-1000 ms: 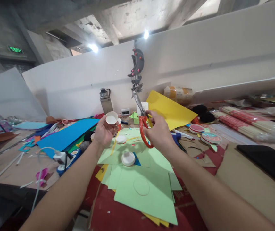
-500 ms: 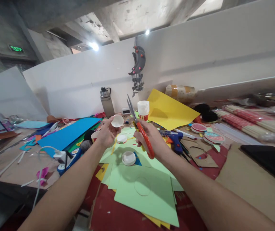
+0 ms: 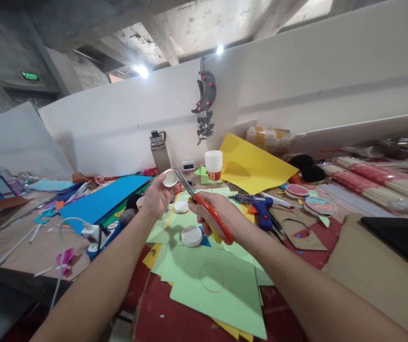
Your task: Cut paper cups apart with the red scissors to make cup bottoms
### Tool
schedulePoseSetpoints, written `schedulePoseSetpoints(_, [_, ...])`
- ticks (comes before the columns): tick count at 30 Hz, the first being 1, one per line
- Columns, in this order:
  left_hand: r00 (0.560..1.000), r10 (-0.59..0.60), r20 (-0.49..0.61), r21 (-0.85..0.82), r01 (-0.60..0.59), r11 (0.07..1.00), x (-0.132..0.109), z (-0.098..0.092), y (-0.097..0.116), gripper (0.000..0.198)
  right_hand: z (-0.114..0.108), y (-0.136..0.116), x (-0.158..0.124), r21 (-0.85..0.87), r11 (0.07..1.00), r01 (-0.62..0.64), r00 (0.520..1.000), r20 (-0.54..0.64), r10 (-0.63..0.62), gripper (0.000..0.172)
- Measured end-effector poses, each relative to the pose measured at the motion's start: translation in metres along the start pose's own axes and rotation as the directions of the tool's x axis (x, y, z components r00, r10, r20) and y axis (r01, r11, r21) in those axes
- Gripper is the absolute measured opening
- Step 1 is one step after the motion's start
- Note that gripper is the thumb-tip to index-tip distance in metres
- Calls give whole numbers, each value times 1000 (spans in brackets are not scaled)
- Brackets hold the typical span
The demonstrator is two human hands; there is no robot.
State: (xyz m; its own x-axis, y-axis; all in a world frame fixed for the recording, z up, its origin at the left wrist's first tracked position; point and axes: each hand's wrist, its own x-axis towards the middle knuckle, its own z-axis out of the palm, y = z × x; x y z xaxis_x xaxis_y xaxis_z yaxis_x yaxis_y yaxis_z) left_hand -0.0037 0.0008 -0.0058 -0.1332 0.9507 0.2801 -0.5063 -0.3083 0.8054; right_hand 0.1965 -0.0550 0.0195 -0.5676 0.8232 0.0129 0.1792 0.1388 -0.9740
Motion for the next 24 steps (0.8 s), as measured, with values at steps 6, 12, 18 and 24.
schedulePoseSetpoints(6, [1000, 18, 2, 37, -18, 999, 1, -3, -2, 24, -2, 0, 2, -57, 998, -26, 1000, 16, 27, 26])
schedulePoseSetpoints(12, [999, 2, 45, 41, -4, 999, -2, -1, 1, 26, -1, 0, 0, -108, 992, -72, 996, 40, 77, 27])
schedulePoseSetpoints(18, [998, 25, 64, 49, -29, 998, -4, 1, 5, 30, 1, 7, 0, -124, 992, -36, 998, 37, 41, 29])
schedulePoseSetpoints(24, [997, 34, 71, 89, -40, 995, -3, -1, 3, 31, -2, 7, 2, -142, 988, -67, 997, 38, 73, 32])
